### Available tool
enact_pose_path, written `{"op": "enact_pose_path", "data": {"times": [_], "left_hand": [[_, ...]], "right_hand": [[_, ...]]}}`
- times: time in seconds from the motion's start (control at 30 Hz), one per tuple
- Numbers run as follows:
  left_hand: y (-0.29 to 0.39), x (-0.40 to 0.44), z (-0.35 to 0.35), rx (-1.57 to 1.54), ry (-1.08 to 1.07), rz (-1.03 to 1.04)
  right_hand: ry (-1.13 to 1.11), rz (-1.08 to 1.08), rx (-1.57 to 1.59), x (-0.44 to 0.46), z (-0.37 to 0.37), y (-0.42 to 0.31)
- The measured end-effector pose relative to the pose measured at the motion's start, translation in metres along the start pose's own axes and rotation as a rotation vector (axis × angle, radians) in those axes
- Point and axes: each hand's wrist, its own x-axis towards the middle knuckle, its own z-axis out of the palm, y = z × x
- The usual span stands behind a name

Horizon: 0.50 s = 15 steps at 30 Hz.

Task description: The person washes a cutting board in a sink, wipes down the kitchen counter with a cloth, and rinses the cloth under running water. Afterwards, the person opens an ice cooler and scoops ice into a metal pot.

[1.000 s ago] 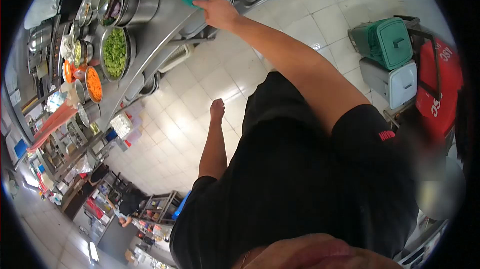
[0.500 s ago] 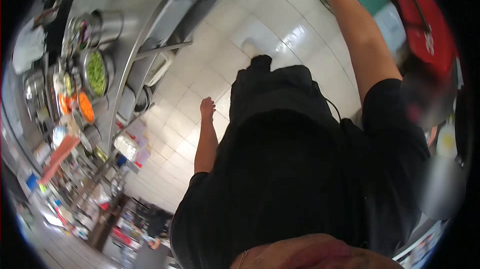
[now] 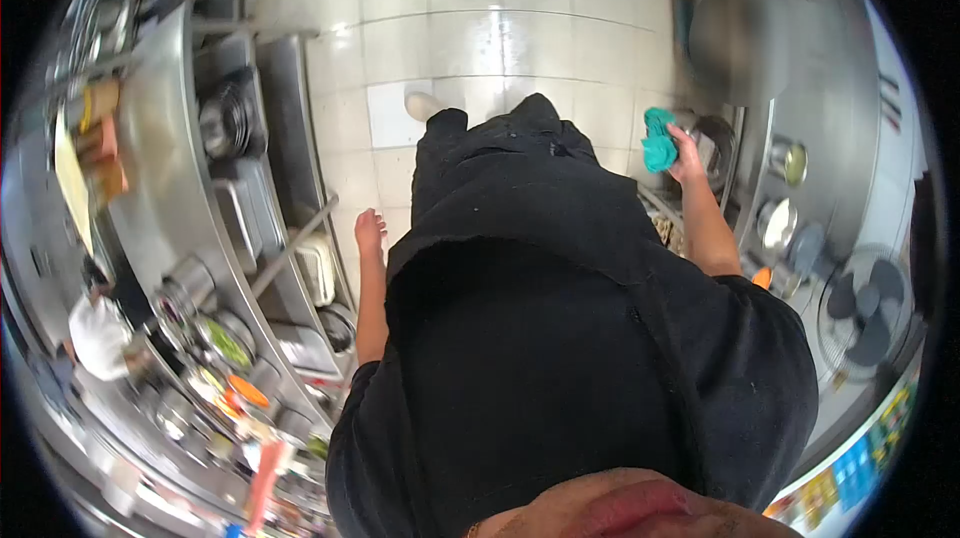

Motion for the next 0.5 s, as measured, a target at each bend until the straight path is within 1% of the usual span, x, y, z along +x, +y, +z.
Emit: {"op": "enact_pose_path", "data": {"times": [0.03, 0.07, 0.1, 0.13, 0.17, 0.2, 0.23, 0.27, 0.3, 0.33, 0.37, 0.4, 0.43, 0.47, 0.5], "left_hand": [[0.047, -0.001, 0.01, -0.057, 0.038, -0.175], [0.076, 0.003, 0.019, -0.036, 0.007, -0.128], [0.097, 0.007, 0.026, -0.018, -0.02, -0.083], [0.118, 0.015, 0.035, -0.006, -0.05, -0.032], [0.135, 0.026, 0.038, 0.11, -0.12, 0.099], [0.144, 0.046, 0.045, 0.159, -0.136, 0.12], [0.173, 0.046, 0.058, 0.215, -0.148, 0.147], [0.186, 0.062, 0.063, 0.159, -0.203, 0.158], [0.19, 0.089, 0.066, 0.135, -0.245, 0.147], [0.209, 0.095, 0.074, 0.125, -0.244, 0.147], [0.219, 0.115, 0.08, 0.116, -0.247, 0.122], [0.251, 0.1, 0.092, 0.147, -0.186, 0.11], [0.253, 0.126, 0.096, 0.09, -0.222, 0.118], [0.273, 0.125, 0.103, 0.063, -0.219, 0.116], [0.275, 0.145, 0.107, 0.015, -0.28, 0.119]], "right_hand": [[-0.079, -0.019, 0.007, 0.003, -0.007, 0.002], [-0.171, -0.022, -0.007, 0.019, -0.015, 0.001], [-0.077, -0.087, 0.041, 0.025, 0.0, 0.0], [-0.104, -0.107, 0.071, 0.03, 0.017, -0.006], [-0.115, -0.095, 0.149, 0.043, 0.034, -0.012], [-0.141, -0.13, 0.187, 0.054, 0.049, -0.018], [-0.149, -0.179, 0.234, 0.059, 0.067, -0.029], [-0.134, -0.282, 0.204, 0.051, 0.095, -0.043], [-0.124, -0.233, 0.175, 0.039, 0.116, -0.06], [-0.052, -0.211, 0.161, 0.044, 0.125, -0.071], [-0.028, -0.23, 0.135, 0.037, 0.136, -0.086], [-0.011, -0.274, 0.135, 0.036, 0.138, -0.1], [0.006, -0.312, 0.134, 0.038, 0.14, -0.111], [0.039, -0.368, 0.174, 0.041, 0.139, -0.122], [0.075, -0.422, 0.219, 0.044, 0.132, -0.132]]}}
